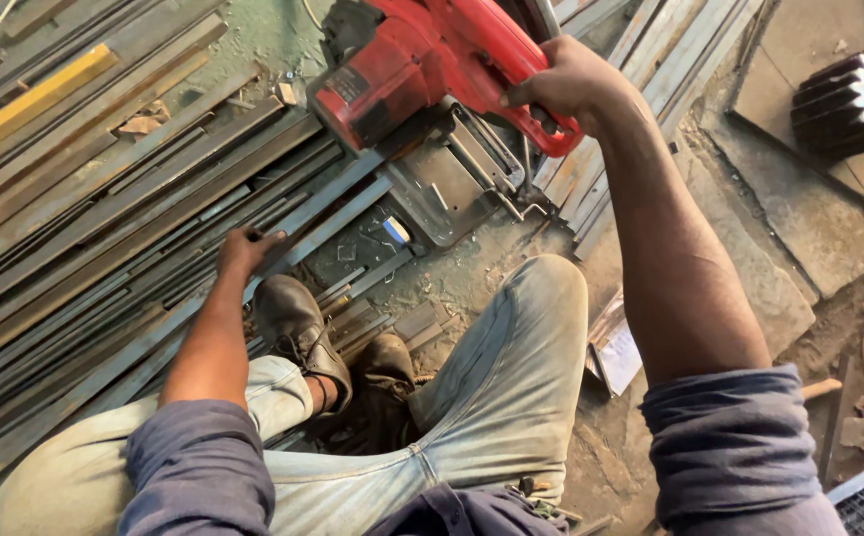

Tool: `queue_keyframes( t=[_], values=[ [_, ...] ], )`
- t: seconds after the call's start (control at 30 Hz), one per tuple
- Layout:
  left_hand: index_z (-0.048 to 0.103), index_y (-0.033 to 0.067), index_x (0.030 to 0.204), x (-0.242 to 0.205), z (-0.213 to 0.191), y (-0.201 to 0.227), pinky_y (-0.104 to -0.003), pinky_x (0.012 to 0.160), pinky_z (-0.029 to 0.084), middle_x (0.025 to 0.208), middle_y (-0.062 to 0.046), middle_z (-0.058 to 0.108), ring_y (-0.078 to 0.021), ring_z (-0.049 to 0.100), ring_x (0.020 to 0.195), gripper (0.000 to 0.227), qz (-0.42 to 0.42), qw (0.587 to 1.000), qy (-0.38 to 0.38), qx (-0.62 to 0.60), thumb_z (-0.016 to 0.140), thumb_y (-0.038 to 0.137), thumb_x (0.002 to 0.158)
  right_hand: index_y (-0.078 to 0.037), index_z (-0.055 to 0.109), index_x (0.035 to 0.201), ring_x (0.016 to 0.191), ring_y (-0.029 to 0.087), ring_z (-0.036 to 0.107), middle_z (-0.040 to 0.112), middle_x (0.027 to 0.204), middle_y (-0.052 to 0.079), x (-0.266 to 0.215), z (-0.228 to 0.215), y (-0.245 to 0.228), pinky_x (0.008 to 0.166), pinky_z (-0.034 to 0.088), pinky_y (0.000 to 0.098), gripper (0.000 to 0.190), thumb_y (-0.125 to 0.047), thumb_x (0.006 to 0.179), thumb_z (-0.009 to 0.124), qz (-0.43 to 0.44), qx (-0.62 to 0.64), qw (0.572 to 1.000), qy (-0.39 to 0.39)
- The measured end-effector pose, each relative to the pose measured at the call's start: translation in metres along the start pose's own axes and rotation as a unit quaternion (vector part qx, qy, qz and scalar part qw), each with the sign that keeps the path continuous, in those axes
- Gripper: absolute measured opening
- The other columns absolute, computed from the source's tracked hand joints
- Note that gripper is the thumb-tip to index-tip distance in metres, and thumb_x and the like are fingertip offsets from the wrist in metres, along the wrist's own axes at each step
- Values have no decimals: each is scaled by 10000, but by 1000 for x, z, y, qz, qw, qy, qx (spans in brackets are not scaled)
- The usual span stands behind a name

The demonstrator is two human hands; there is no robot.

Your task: The person measures a metal bar with a tape measure, marks it, and cuts it using a red chop saw. The person repeats this process for another metal bar, measuring and cutting it to size.

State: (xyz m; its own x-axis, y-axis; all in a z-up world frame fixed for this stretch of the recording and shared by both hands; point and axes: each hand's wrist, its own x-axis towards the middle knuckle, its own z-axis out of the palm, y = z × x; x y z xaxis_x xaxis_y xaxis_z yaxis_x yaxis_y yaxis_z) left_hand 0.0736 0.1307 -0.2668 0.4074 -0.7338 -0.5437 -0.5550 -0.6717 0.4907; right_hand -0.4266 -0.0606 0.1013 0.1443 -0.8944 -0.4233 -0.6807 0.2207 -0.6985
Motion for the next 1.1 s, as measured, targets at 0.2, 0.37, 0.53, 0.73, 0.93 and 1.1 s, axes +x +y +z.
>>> queue_keyframes(
  t=[0.2, 0.37, 0.53, 0.73, 0.93, 1.1],
  values=[
    [769, 35, 1026, 9, 1, -4, -449, 849, 555, 1003, -192, 769, -320, 738, 911, 637, 37, 999, 7, 23, 906, 579, 723, 28, 733, 1077, 646, 147, 652, 707, 858, 98, 3, 3, 13, 541, 518, 337, 372, -83, 737, 832, 4, 37, 999, -11],
    [775, 41, 1026, 9, 1, -4, -449, 860, 562, 1008, -170, 775, -313, 746, 917, 616, 5, 1000, -6, 16, 903, 551, 705, 16, 728, 1105, 649, 149, 651, 699, 865, 82, 0, 2, 8, 530, 517, 346, 373, -44, 745, 803, 7, 38, 999, -9],
    [783, 32, 1024, 9, -2, -2, -446, 876, 559, 1020, -181, 774, -320, 744, 937, 619, 18, 999, 3, 28, 910, 552, 713, 11, 736, 1113, 700, 110, 683, 724, 895, 72, 1, 4, 14, 611, 556, 265, 395, -58, 736, 831, -20, 4, 1000, 6],
    [781, 44, 1021, 7, -2, -4, -445, 850, 569, 985, -174, 773, -320, 751, 907, 623, 31, 999, 1, 18, 890, 571, 707, 6, 731, 1146, 746, 163, 682, 723, 904, 89, -11, 3, 13, 676, 543, 327, 445, -140, 735, 822, -28, -16, 999, 13],
    [711, 39, 1045, -4, -5, 4, -483, 854, 544, 1035, -199, 740, -360, 707, 968, 736, 108, 988, 16, 112, 899, 638, 661, -45, 738, 1162, 803, 182, 695, 743, 929, 88, -27, 1, 6, 771, 554, 366, 453, -197, 742, 809, -54, -67, 996, 29],
    [621, 94, 1128, -35, 13, 11, -572, 886, 517, 1102, -160, 741, -392, 705, 1035, 555, 168, 951, 122, 230, 790, 513, 806, -62, 755, 1128, 803, 185, 723, 764, 925, 106, -37, 2, -1, 798, 568, 360, 424, -228, 741, 803, -42, -122, 991, 42]
  ],
)
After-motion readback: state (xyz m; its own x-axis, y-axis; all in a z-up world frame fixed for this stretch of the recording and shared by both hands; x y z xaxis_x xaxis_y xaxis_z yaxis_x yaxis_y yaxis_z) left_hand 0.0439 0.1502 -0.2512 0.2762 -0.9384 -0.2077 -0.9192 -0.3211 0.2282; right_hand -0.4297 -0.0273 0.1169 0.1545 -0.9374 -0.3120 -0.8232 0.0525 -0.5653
